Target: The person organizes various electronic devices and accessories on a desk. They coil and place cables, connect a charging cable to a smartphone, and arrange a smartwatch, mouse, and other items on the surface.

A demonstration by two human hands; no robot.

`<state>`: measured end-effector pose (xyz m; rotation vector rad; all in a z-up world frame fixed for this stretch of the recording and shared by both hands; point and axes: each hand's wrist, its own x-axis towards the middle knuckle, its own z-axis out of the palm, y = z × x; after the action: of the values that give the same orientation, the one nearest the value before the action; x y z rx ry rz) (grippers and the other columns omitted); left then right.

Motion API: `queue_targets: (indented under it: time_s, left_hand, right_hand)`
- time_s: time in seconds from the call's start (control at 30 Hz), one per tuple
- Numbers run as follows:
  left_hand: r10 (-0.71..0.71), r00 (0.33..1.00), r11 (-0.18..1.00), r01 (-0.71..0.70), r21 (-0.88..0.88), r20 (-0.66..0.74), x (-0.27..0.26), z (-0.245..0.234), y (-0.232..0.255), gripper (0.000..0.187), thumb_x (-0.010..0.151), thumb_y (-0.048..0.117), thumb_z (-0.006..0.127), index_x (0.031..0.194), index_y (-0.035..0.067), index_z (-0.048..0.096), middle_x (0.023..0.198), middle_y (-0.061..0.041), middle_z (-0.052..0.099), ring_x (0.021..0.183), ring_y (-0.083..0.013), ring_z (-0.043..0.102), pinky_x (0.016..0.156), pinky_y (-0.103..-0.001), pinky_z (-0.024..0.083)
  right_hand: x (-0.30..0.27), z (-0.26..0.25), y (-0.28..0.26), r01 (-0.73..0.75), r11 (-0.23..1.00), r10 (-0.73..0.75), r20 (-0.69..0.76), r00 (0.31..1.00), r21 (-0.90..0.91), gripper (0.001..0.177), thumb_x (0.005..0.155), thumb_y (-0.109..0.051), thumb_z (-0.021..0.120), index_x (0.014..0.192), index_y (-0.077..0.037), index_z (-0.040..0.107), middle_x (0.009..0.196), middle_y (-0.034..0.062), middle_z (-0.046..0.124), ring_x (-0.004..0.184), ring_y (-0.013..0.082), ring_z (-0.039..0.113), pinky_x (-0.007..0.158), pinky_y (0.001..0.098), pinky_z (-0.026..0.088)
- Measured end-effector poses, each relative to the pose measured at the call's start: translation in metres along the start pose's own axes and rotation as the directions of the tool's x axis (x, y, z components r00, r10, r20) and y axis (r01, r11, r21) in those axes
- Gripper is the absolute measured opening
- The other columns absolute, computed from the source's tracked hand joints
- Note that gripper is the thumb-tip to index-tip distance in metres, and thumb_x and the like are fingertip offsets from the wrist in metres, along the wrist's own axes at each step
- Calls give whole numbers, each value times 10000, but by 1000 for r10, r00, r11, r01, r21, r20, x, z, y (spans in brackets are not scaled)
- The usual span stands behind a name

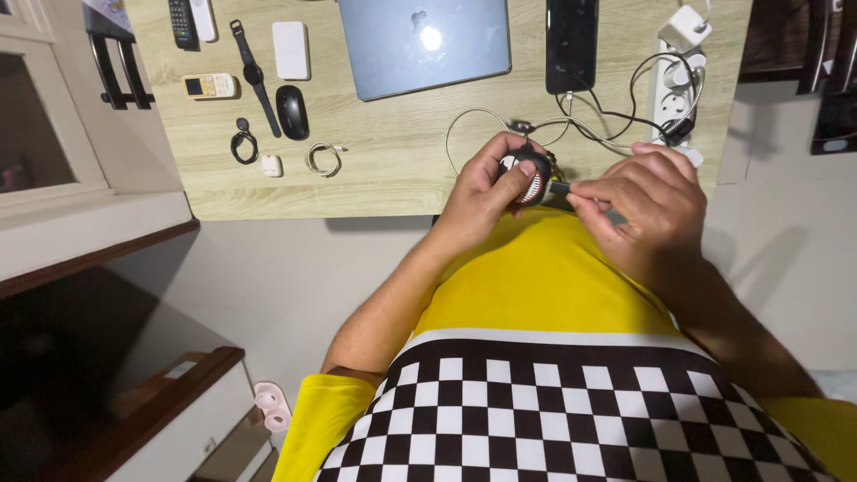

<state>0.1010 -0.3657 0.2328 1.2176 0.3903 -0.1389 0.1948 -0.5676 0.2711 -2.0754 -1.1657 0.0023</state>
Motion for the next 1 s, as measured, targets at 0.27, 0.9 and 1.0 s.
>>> queue_targets:
  time_s: [0.27,0.9,1.0]
  left_hand:
    - [54,999,996,-53,68,-2,-2,6,-3,234,1095,244,558,1232,54,549,974,-4,625,758,-45,550,615,-215,457]
    - [76,992,955,-100,278,98,15,-2,25,370,938,-17,721,1261,15,542,1093,-77,684,960,-115,657,820,-266,572]
    - [103,983,982,-125,139,154,22,-3,18,431,938,9,727,1325,6,538,1154,-66,681,1025,-103,656,896,-260,577]
  right_hand:
    - [-1,4,3,-40,997,41,-9,999,71,180,869,-33,866,948,-83,712,770,9,619,822,209,633,997,420,527]
    - [3,9,8,-200,957,211,-30,977,212,389,957,-38,744,1317,35,618,1328,211,643,1243,353,646,1078,398,507]
    - [-4,19,22,-294,894,281,87,956,338,352,993,-33,693,1325,48,607,1260,176,665,1192,267,663,1036,353,510]
